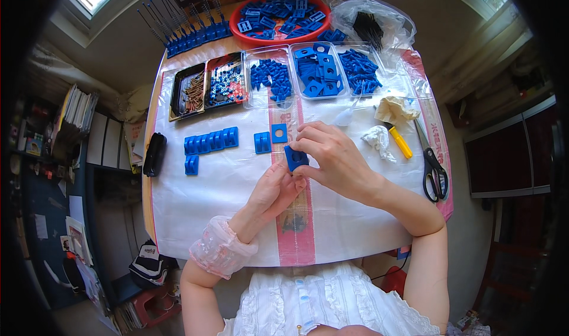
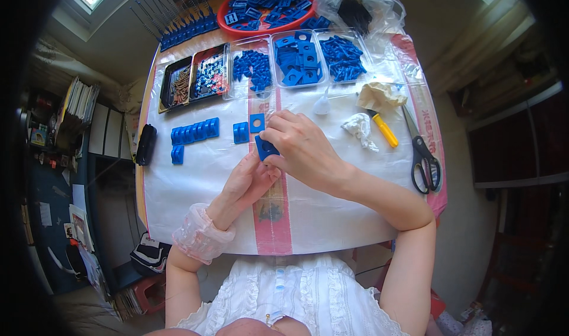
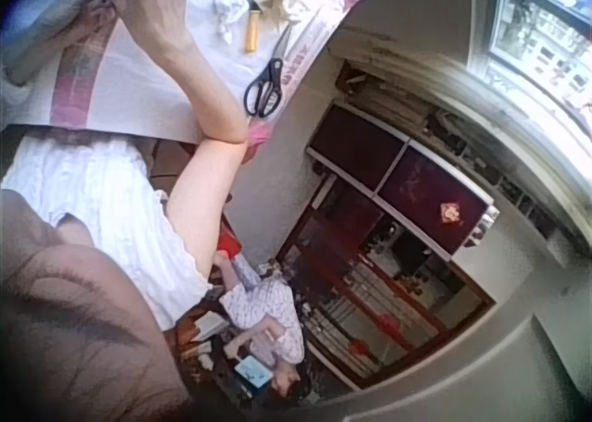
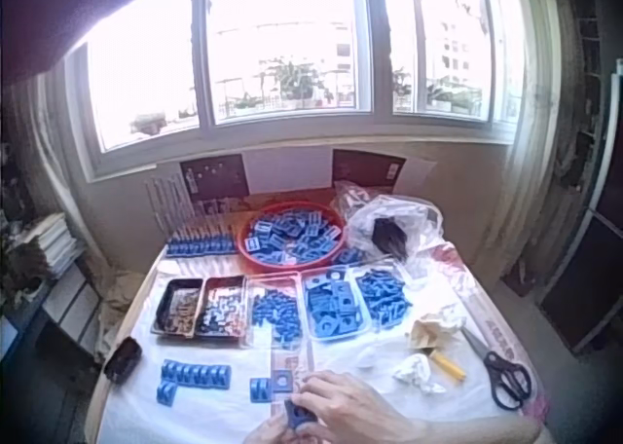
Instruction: Manually assemble small white internal parts into blue plastic rectangular blocks using adhesive.
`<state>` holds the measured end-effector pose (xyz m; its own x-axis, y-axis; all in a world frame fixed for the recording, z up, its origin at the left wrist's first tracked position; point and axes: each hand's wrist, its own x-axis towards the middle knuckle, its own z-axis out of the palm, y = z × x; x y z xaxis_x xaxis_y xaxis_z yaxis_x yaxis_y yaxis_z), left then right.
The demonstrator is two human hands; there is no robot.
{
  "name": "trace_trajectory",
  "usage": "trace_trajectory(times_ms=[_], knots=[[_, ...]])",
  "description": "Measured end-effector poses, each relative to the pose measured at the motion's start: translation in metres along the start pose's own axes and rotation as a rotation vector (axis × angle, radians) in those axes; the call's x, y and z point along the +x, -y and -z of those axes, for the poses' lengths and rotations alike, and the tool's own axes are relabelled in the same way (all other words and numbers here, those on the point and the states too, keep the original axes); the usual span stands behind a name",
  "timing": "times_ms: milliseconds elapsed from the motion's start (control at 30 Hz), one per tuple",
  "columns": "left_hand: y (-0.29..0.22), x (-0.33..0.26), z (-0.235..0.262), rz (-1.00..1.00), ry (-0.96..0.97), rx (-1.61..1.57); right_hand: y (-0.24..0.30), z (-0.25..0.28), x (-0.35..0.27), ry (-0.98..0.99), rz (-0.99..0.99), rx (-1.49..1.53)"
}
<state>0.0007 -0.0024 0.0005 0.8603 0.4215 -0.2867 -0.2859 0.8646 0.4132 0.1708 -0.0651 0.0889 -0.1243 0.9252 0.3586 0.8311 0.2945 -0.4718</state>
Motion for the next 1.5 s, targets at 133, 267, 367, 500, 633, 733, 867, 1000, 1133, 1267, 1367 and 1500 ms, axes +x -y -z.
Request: trace_trajectory(times_ms=[133,267,367,500,633,733,867,1000,1133,1267,1367,1500], knots=[[-0.003,-0.001,-0.009,-0.037,-0.004,0.047,-0.002,0.001,-0.001,-0.009,0.030,-0.009],[-0.004,-0.001,-0.012,-0.078,-0.034,0.104,-0.001,0.003,0.000,-0.012,0.027,-0.045],[-0.007,-0.001,-0.014,-0.113,-0.022,0.125,-0.001,0.004,0.000,-0.016,0.008,-0.072],[-0.014,-0.003,-0.020,-0.148,-0.075,0.272,0.000,0.005,-0.001,-0.009,0.004,-0.088],[-0.011,-0.003,-0.009,-0.301,-0.131,0.638,0.002,0.002,0.000,-0.006,0.021,-0.093],[-0.012,-0.002,-0.014,-0.381,-0.125,0.756,0.003,0.000,-0.002,0.000,0.024,-0.112],[-0.012,-0.001,-0.010,-0.383,-0.112,0.778,0.003,-0.001,-0.002,0.004,0.018,-0.111],[-0.014,-0.003,-0.014,-0.349,-0.130,0.750,0.002,-0.003,-0.003,0.006,0.020,-0.118],[-0.014,-0.003,-0.012,-0.337,-0.126,0.738,0.001,-0.005,-0.002,0.034,0.006,-0.138],[-0.015,-0.001,-0.010,-0.338,-0.111,0.721,0.001,-0.006,0.000,0.007,-0.023,-0.102],[-0.016,-0.001,-0.011,-0.343,-0.117,0.724,0.002,-0.003,0.001,-0.022,-0.051,-0.035],[-0.017,0.000,-0.011,-0.353,-0.077,0.732,0.001,0.021,0.001,-0.037,-0.103,0.084]])
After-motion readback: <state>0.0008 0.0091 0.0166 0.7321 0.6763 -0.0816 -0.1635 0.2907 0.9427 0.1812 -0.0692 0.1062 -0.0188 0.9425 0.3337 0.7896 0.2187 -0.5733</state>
